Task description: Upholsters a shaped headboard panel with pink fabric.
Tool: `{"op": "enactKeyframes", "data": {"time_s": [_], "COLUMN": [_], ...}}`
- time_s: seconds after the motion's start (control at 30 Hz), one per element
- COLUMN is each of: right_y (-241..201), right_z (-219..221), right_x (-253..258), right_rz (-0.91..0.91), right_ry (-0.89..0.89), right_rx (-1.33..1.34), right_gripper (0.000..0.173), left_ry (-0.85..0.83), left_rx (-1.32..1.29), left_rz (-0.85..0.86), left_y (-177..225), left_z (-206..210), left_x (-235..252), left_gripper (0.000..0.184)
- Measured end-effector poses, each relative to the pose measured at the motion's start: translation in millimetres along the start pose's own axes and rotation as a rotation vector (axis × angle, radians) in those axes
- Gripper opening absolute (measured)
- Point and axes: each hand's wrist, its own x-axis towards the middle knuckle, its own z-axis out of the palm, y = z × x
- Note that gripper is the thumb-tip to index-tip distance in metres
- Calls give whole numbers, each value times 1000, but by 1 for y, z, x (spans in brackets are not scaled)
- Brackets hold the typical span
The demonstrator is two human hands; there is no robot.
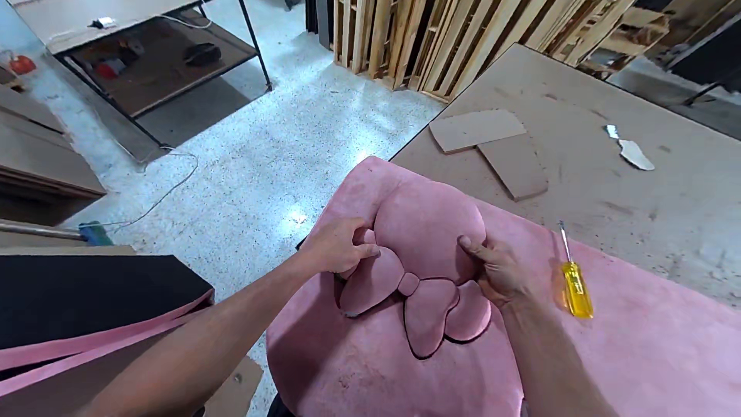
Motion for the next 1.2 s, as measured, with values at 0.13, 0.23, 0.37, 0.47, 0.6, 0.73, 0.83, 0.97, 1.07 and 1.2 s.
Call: {"op": "enactKeyframes", "data": {"time_s": [0.13, 0.23, 0.37, 0.47, 0.6, 0.73, 0.83, 0.97, 1.07, 1.2], "right_y": [-3, 2, 12, 13, 23, 23, 19, 20, 35, 52], "right_z": [5, 5, 3, 10, 16, 17, 23, 12, -8, -48], "right_x": [2, 5, 5, 3, -5, -5, 11, 34, 37, 26], "right_rz": [57, 28, -54, -164, -339, -466, -539, -494, -530, -560], "right_ry": [46, 41, 62, 218, 410, 394, 304, 224, 140, 66], "right_rx": [-16, -21, -92, -554, -1061, -1165, -1173, -1126, -978, -207], "right_gripper": [35, 38, 40, 49, 56, 53, 66, 75, 70, 39], "left_ry": [11, 56, 303, 400, 425, 393, 372, 374, 419, 389], "left_rx": [-9, 32, 303, 399, 367, 410, 420, 415, 422, 485], "left_rz": [1, 50, 221, 220, 134, 170, 203, 188, 166, 226], "left_y": [-5, -6, -22, -31, -46, -58, -63, -54, -50, -47], "left_z": [3, 5, 22, 37, 59, 66, 67, 64, 68, 64], "left_x": [-1, -5, -11, -9, 2, 20, 28, 38, 44, 44], "left_gripper": [46, 49, 53, 54, 45, 45, 48, 49, 49, 47]}}
